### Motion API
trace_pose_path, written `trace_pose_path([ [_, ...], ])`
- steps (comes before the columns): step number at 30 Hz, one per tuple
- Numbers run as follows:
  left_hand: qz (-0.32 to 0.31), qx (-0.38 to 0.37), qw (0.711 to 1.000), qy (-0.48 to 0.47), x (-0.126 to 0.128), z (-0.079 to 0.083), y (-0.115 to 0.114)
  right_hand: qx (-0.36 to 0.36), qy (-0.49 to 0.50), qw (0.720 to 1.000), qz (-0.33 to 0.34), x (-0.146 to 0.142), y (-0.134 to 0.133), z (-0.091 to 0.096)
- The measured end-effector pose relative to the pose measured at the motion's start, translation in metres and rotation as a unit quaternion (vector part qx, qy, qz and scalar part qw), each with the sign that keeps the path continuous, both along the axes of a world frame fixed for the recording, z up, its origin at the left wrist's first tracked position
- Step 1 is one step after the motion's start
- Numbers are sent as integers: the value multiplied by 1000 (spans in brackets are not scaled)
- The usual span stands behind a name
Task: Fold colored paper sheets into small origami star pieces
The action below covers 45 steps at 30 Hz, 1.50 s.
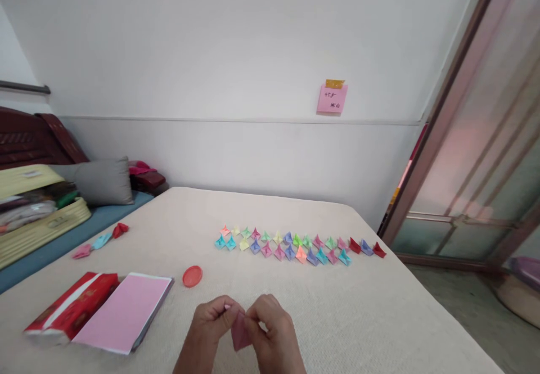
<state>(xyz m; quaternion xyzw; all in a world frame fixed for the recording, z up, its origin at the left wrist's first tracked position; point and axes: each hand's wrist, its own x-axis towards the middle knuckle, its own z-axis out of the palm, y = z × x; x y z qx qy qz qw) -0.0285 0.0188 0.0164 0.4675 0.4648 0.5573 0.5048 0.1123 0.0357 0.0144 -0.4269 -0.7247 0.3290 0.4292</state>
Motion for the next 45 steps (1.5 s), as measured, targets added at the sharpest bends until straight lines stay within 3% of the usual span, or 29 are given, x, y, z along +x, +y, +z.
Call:
trace_pose_path([
  [4, -25, -13, 999, -27, 0, 2, -2, -17, 20, 1000, 6, 0, 1, 0],
  [9, -17, -31, 997, -69, 2, -1, 3, -112, 98, 989, -9, 3, 6, -2],
  [13, -100, -38, 993, -44, 4, -3, 7, -164, 174, 970, -33, 8, 10, -2],
  [18, -88, -52, 995, 7, 8, -10, 8, -163, 178, 969, -54, 10, 9, 2],
  [24, -71, -46, 996, -5, 6, -12, 8, -126, 135, 980, -77, 6, 7, -1],
  [26, -52, -39, 998, -3, 5, -10, 7, -85, 104, 987, -91, 7, 6, -2],
  [28, -34, -25, 999, 5, 3, -9, 7, 4, 71, 991, -111, 8, 6, -2],
  [31, -20, -2, 1000, 21, 1, -9, 8, 158, 29, 980, -117, 9, 5, -1],
  [33, -11, 7, 999, 33, 1, -10, 8, 218, 1, 970, -111, 9, 5, -1],
  [40, 50, 9, 991, 121, 4, -11, 5, 316, -82, 934, -142, 9, 5, -4],
  [45, 81, 31, 982, 166, 6, -11, 2, 347, -92, 920, -157, 6, 4, -4],
])
